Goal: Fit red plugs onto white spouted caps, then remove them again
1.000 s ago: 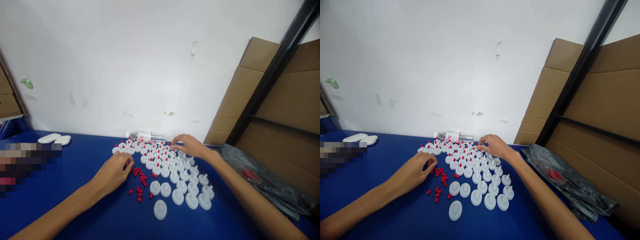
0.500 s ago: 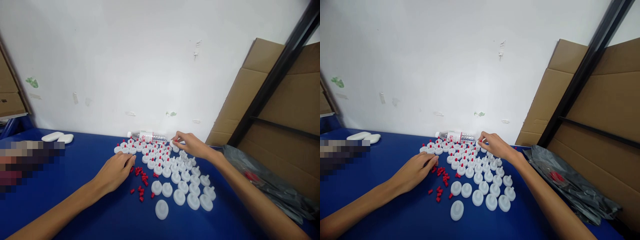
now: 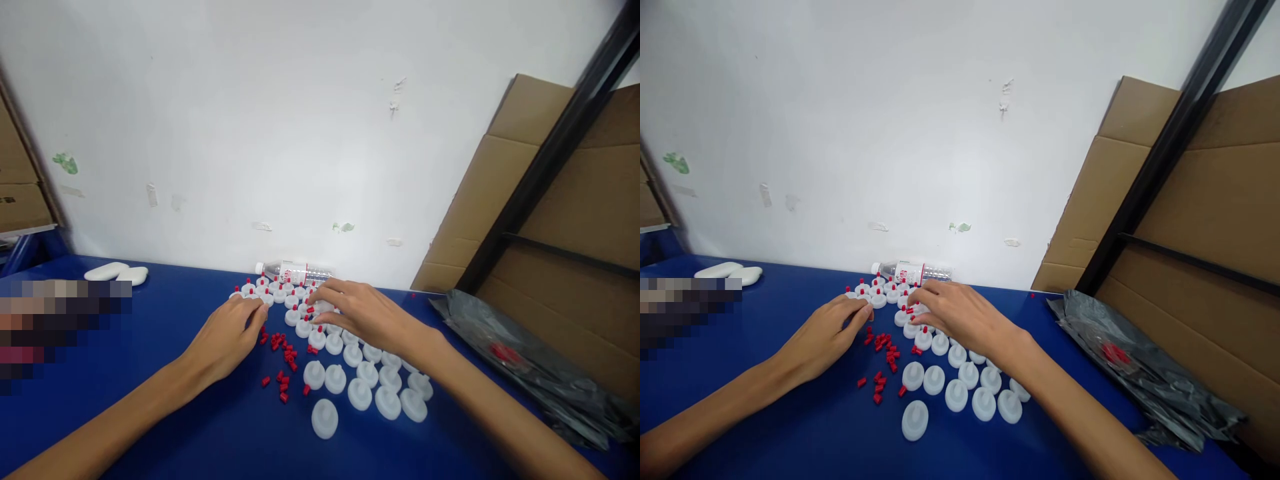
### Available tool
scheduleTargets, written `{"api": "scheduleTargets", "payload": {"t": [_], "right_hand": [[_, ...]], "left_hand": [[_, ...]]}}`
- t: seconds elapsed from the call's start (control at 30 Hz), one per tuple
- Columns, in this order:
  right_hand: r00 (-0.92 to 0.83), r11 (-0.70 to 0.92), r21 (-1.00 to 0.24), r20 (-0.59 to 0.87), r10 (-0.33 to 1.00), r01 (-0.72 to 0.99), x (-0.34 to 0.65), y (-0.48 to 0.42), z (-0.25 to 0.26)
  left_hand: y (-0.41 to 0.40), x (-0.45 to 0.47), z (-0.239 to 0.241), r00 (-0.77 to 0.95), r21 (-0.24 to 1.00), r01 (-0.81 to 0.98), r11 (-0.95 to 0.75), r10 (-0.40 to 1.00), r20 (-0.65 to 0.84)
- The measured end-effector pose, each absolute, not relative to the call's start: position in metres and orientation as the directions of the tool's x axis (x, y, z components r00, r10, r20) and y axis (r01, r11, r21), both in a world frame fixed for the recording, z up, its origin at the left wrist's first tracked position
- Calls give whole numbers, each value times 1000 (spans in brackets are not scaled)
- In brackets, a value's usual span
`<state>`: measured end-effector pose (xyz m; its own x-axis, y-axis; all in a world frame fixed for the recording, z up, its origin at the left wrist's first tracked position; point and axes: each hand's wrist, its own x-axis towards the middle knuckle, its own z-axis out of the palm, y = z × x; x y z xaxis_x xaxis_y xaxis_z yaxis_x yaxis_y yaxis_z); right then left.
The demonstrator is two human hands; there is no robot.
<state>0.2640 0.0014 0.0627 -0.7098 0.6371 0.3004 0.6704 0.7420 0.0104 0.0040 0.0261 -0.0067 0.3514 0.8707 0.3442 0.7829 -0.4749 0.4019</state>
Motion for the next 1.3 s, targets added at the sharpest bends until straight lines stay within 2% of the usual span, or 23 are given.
{"api": "scheduleTargets", "payload": {"t": [0.1, 0.2, 0.3, 0.4, 0.53, 0.63, 0.7, 0.8, 0.97, 1.03, 1.1, 1.17, 1.3], "right_hand": [[-713, 746, -12, 283, 642, 666, 252, -10, 64], [-745, 787, -37, 295, 598, 616, 243, -18, 63], [-773, 809, 7, 298, 560, 588, 238, -22, 59], [-784, 822, 38, 328, 526, 568, 237, -22, 54], [-781, 845, 48, 411, 470, 533, 240, -20, 52], [-779, 862, 79, 474, 410, 501, 242, -19, 52], [-787, 865, 136, 500, 361, 483, 241, -19, 53], [-798, 847, 226, 512, 317, 481, 239, -21, 55], [-813, 852, 268, 519, 265, 449, 249, -17, 60], [-779, 840, 241, 554, 293, 487, 264, -5, 61], [-612, 721, 119, 633, 475, 682, 282, 13, 60], [-396, 516, -14, 625, 673, 856, 298, 32, 55], [-342, 421, -27, 537, 771, 907, 312, 54, 43]], "left_hand": [[14, 8, 4, 467, 415, 653, -634, 768, 438], [1, 15, 9, 596, 372, 530, -762, 647, 476], [-8, 20, 5, 657, 353, 460, -815, 580, 482], [-11, 21, 2, 661, 406, 421, -811, 581, 474], [-10, 22, 4, 587, 600, 381, -704, 685, 431], [-9, 28, 3, 525, 819, 266, -509, 789, 320], [-9, 32, 1, 511, 917, 161, -364, 826, 238], [-11, 39, -2, 516, 969, 31, -244, 834, 193], [-12, 40, 2, 502, 984, -40, -173, 848, 169], [-7, 33, 6, 447, 982, -56, -181, 875, 187], [2, 24, 9, 346, 969, -28, -246, 907, 240], [13, 13, 9, 246, 940, 78, -333, 920, 305], [31, 2, 1, 175, 839, 379, -390, 921, 349]]}}
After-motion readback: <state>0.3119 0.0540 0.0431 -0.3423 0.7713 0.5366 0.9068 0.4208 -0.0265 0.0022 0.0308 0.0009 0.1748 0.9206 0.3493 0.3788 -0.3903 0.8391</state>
